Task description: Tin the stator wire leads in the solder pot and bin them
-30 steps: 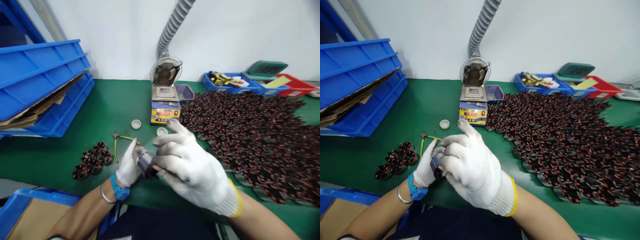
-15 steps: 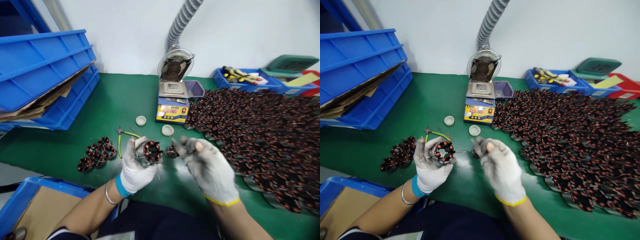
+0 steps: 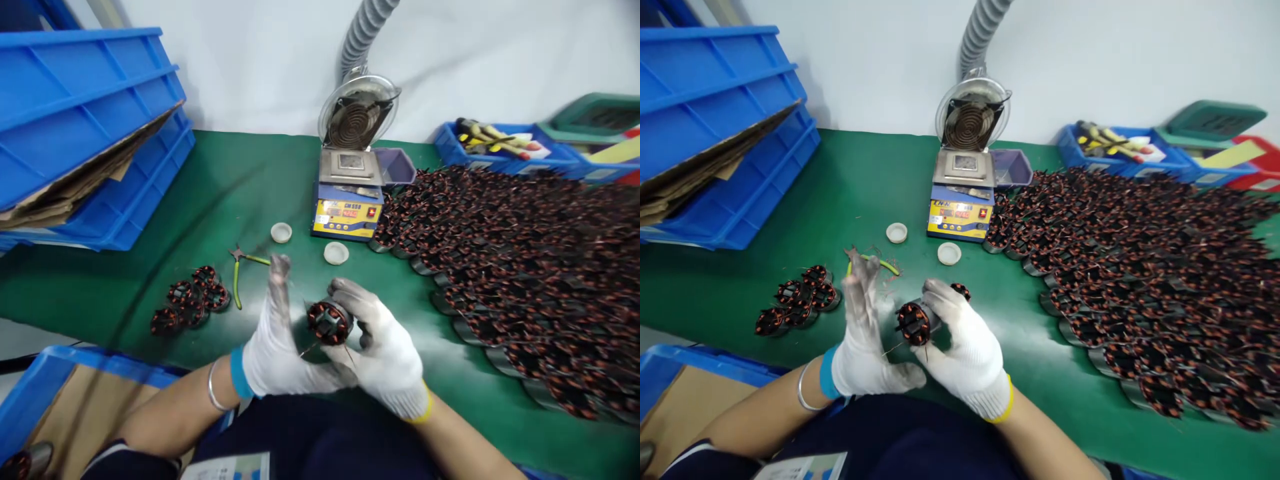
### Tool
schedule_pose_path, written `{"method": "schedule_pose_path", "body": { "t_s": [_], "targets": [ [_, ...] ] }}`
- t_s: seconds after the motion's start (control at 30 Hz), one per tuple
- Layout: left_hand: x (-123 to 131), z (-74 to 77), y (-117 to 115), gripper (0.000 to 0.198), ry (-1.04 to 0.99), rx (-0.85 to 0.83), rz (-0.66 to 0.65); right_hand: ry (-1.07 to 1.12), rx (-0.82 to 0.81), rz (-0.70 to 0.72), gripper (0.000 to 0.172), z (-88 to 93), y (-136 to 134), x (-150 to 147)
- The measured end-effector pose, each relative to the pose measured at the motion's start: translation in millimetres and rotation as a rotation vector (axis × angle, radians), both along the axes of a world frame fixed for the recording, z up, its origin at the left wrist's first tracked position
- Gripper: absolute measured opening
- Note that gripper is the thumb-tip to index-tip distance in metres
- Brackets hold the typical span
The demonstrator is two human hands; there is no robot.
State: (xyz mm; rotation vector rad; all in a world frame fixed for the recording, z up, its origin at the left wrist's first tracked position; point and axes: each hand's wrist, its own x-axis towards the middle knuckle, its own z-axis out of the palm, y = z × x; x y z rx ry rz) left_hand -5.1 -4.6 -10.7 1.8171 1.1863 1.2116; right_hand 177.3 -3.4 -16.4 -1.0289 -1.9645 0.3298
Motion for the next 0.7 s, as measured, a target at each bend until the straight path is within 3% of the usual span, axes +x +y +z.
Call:
{"method": "schedule_pose_path", "body": {
  "t_s": [0.07,0.13,0.17,0.23,0.33,0.37,0.47,0.5,0.57,0.63,0.7],
  "targets": [
    [-8,8.4,10,0.066,0.169,0.145,-0.079,-0.045,0.040,0.017,0.050,4.0,2,9],
    [-13,15.9,16,0.027,0.291,0.163,-0.086,-0.094,0.053,0.002,0.048,4.4,4,17],
    [-14,19.3,17,0.022,0.313,0.132,-0.073,-0.115,0.048,-0.019,0.046,3.6,4,19],
    [-15,25.9,15,0.029,0.305,0.045,-0.151,-0.135,0.032,-0.064,0.043,1.3,4,25],
    [-19,34.7,11,0.033,0.190,-0.132,-0.422,-0.093,0.056,-0.134,0.044,0.1,4,30],
    [-19,36.4,10,0.033,0.122,-0.197,-0.407,-0.080,0.073,-0.156,0.045,0.7,4,31],
    [-14,34.8,11,0.022,-0.107,-0.417,-0.160,-0.094,0.091,-0.171,0.043,3.3,3,32],
    [-11,32.6,11,0.021,-0.162,-0.508,-0.155,-0.107,0.088,-0.150,0.042,3.9,3,31],
    [-3,27.8,9,0.026,-0.219,-0.677,-0.276,-0.120,0.082,-0.101,0.039,4.1,3,30],
    [3,24.0,6,0.033,-0.261,-0.739,-0.342,-0.106,0.077,-0.091,0.040,3.7,2,28],
    [4,21.4,4,0.038,-0.362,-0.660,-0.184,-0.081,0.077,-0.113,0.042,3.6,1,27]
  ]
}}
